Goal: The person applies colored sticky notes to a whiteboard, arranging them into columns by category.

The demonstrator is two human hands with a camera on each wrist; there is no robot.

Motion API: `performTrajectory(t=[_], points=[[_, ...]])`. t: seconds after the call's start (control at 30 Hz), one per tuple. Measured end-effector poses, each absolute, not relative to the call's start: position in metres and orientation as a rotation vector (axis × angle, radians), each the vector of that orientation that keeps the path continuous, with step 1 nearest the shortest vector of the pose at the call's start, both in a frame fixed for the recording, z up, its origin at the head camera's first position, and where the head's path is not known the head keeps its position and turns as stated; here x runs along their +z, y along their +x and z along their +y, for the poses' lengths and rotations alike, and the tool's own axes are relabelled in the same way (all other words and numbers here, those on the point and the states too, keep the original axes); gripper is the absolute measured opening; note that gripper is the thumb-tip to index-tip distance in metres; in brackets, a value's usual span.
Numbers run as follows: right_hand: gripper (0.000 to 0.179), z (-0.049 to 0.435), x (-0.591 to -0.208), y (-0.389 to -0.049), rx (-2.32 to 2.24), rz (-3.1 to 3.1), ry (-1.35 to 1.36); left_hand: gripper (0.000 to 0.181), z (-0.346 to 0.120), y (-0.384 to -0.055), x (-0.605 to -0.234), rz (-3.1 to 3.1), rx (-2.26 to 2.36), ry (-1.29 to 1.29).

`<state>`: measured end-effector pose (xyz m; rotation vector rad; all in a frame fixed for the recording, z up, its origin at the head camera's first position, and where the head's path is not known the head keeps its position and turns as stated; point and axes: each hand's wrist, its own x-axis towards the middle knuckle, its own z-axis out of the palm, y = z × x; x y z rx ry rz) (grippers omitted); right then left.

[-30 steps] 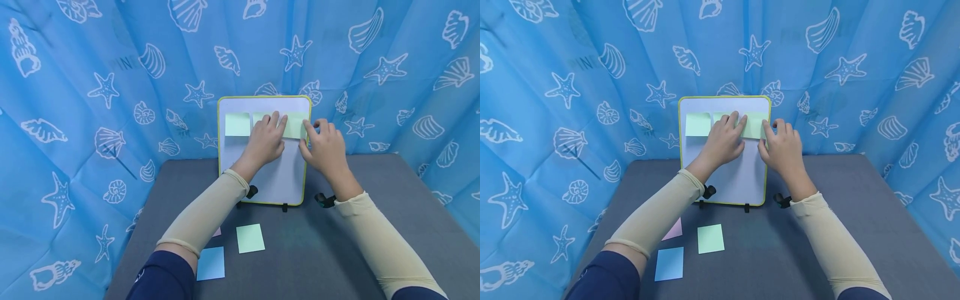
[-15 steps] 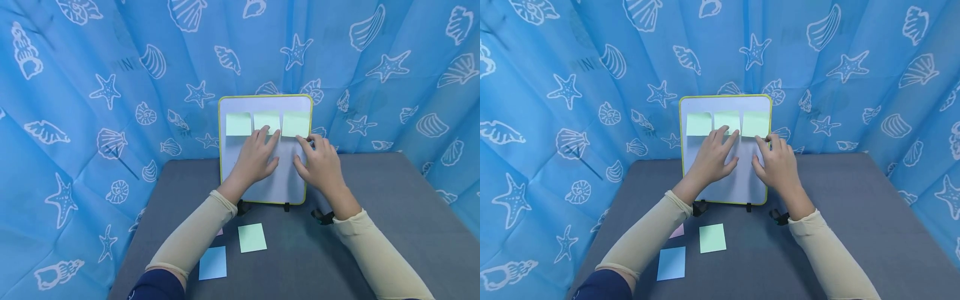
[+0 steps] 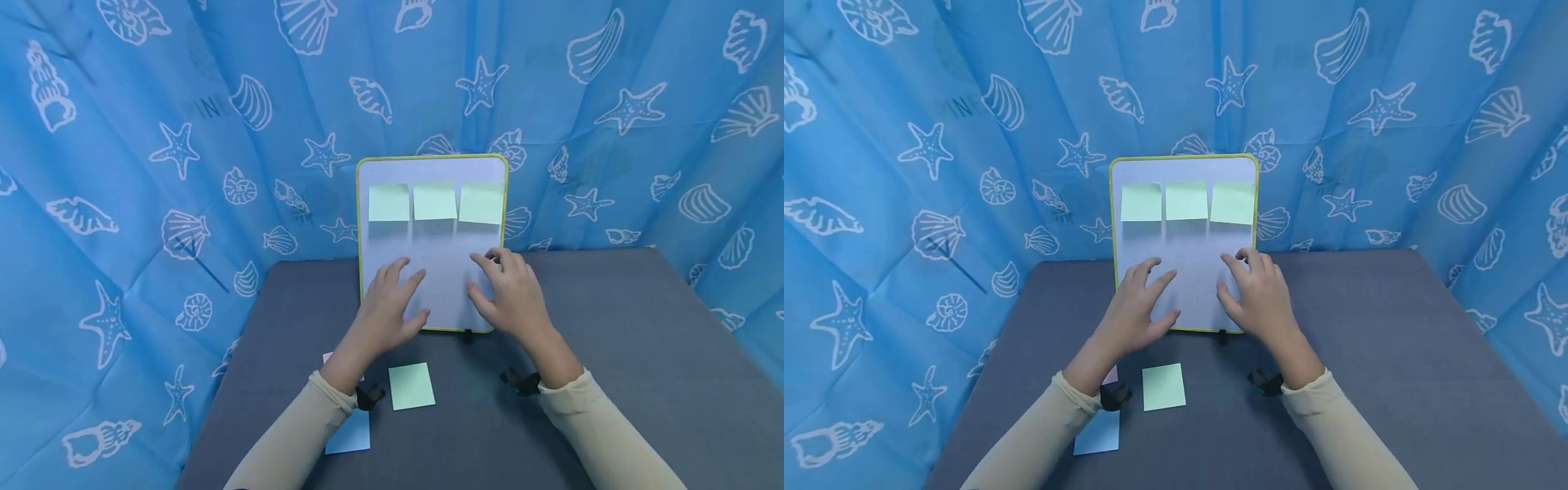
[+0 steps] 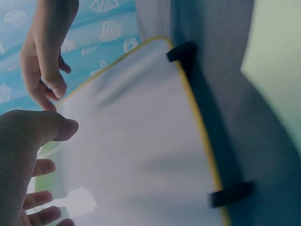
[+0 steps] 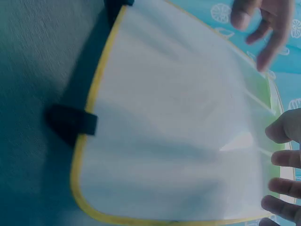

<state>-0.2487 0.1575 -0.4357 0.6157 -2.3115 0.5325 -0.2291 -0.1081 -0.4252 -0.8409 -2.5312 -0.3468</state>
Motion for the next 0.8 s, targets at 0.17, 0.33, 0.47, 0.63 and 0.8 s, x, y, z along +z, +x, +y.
performTrajectory(t=[0.17,0.33,0.47,0.63,0.8], points=[[0.041,0.155,-0.447,-0.241,0.562,-2.343,0.687,0.062,-0.125,-0.213,-0.446,-2.639,-0.388,-0.798],[0.038,0.151,-0.459,-0.231,0.586,-2.394,0.744,0.062,-0.141,-0.196,-0.458,-2.711,-0.453,-0.752],[0.038,0.149,-0.468,-0.218,0.609,-2.432,0.79,0.062,-0.152,-0.181,-0.471,-2.742,-0.49,-0.753],[0.039,0.147,-0.472,-0.208,0.648,-2.465,0.815,0.063,-0.166,-0.165,-0.484,-2.793,-0.57,-0.672],[0.039,0.139,-0.476,-0.203,0.665,-2.488,0.836,0.062,-0.18,-0.149,-0.488,-2.809,-0.701,-0.541]])
